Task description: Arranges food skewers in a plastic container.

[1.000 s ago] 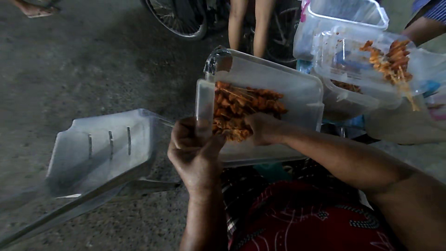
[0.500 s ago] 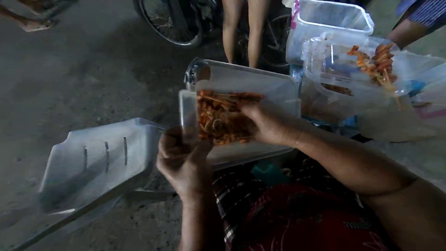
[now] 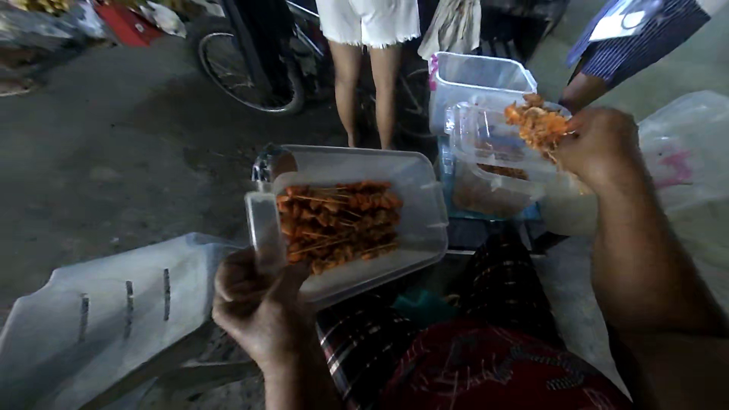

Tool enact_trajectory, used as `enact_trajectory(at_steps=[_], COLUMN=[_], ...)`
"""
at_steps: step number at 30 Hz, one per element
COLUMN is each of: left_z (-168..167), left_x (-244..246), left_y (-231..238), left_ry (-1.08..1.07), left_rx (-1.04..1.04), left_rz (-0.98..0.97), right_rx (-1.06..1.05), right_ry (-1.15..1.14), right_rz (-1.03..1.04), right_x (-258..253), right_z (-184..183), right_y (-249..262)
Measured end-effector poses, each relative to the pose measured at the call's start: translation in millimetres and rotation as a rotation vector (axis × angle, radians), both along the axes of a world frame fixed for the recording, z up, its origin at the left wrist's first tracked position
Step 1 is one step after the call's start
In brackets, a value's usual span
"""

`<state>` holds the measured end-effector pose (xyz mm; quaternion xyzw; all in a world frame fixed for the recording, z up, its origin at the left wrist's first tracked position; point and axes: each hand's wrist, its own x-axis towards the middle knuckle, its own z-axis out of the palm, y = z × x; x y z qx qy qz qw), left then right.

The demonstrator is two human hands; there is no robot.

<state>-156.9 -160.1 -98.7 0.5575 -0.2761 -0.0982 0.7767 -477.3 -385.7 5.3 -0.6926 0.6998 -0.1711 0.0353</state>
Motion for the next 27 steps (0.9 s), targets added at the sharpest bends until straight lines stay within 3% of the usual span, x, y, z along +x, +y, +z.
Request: enact_trajectory(at_steps=[6, 9, 12, 16, 19, 22, 27], left_z=[-3.6, -5.2, -5.2, -6.2, -7.0, -10.5, -7.7], left_x=[3.4, 4.9, 6.1, 8.5, 8.0, 13.7, 35.0], left_y=[1.1, 0.7, 1.2, 0.6, -0.6, -2.7, -0.5], left_ry=[0.033, 0.056, 0.047, 0.028, 0.058, 0.095, -0.006], left_rx=[-0.029, -0.041, -0.049, -0.066, -0.068, -0.055, 0.053], left_rz=[-0.015, -0.018, -0.039, -0.074, -0.085, -0.064, -0.040], right_rx=[0.043, -0.108, -0.209, -0.149, -0.069, -0.006, 0.021], right_ry=[0.042, 0.002, -0.109, -0.117, -0.068, -0.180, -0.161], right_rz=[-0.059, 0.097, 0.422, 0.749, 0.816, 0.811, 0.936], right_x=[3.8, 24.3, 55.6, 113.4, 148.5, 168.7, 194.5], right_z=[-6.1, -3.4, -22.4, -53.1, -66.5, -69.3, -40.1], right_y=[0.1, 29.1, 51.4, 37.5, 11.5, -2.2, -14.3])
